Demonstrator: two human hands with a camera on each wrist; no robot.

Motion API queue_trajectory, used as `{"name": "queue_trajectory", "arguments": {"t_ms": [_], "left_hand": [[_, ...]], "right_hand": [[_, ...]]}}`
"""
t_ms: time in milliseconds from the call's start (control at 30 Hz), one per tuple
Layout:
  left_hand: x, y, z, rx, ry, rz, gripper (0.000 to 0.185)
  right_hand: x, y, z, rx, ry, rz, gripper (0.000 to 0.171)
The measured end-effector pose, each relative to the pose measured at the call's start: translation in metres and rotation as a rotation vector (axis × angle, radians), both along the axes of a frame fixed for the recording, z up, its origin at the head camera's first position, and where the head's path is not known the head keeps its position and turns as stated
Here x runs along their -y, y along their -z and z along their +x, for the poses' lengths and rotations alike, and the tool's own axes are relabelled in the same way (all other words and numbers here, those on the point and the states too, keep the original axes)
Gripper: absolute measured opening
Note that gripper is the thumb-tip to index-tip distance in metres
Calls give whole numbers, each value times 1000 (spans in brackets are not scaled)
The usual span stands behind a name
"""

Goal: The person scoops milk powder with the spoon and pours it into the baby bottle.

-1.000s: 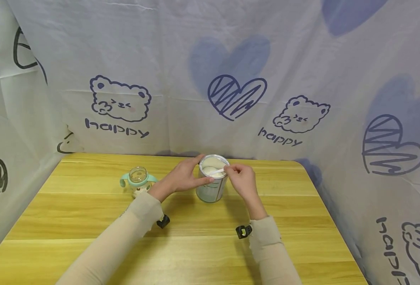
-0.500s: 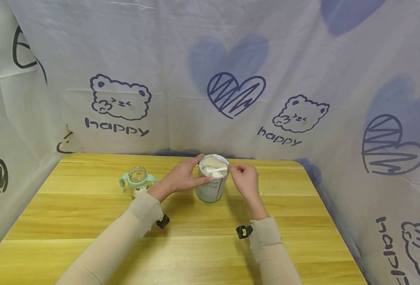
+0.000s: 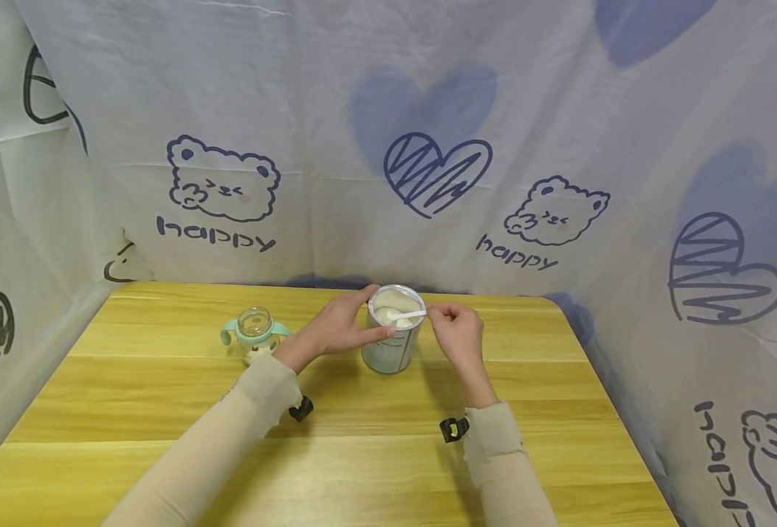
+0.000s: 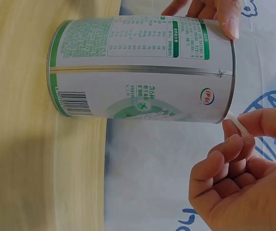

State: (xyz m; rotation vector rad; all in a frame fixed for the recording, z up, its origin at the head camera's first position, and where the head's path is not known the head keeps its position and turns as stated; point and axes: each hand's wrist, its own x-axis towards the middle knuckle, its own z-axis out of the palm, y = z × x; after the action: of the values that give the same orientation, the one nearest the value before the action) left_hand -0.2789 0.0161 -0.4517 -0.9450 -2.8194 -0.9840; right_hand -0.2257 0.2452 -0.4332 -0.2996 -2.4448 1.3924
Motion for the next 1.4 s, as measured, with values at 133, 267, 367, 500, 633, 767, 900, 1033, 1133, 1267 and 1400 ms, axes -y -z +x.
{"name": "queue_trajectory", "arguments": {"t_ms": [133, 267, 367, 500, 633, 767, 900, 1033, 1133, 1267, 1400], "left_hand": [[0, 1, -1, -6, 6, -2, 100], [0, 1, -2, -1, 10, -1, 101], [1, 0, -2, 0, 15, 10, 100], [1, 0, -2, -4, 23, 24, 99], [1, -1, -2, -6, 24, 30, 98], [1, -1, -2, 1, 19, 28, 98], [0, -1, -2, 1, 20, 32, 96], [0, -1, -3, -11, 29, 43, 95], [0, 0, -3, -14, 31, 45, 95], [0, 0, -3, -5, 20, 31, 96], [0, 0, -3, 4, 12, 20, 97]], "right_hand": [[-1, 2, 0, 6, -3, -15, 25], [-1, 1, -1, 20, -5, -37, 26], [-1, 0, -2, 25, -11, -54, 27], [-2, -1, -2, -2, -28, -40, 27], [-1, 1, -3, -79, -29, 31, 24], [1, 4, -5, -170, -27, 124, 21], [2, 6, -5, -192, -23, 128, 20], [1, 6, -5, -131, -14, 22, 24], [0, 6, -6, -69, -7, -64, 26], [-2, 6, -6, -21, -1, -119, 27], [-2, 5, -6, -7, -5, -141, 27]]}}
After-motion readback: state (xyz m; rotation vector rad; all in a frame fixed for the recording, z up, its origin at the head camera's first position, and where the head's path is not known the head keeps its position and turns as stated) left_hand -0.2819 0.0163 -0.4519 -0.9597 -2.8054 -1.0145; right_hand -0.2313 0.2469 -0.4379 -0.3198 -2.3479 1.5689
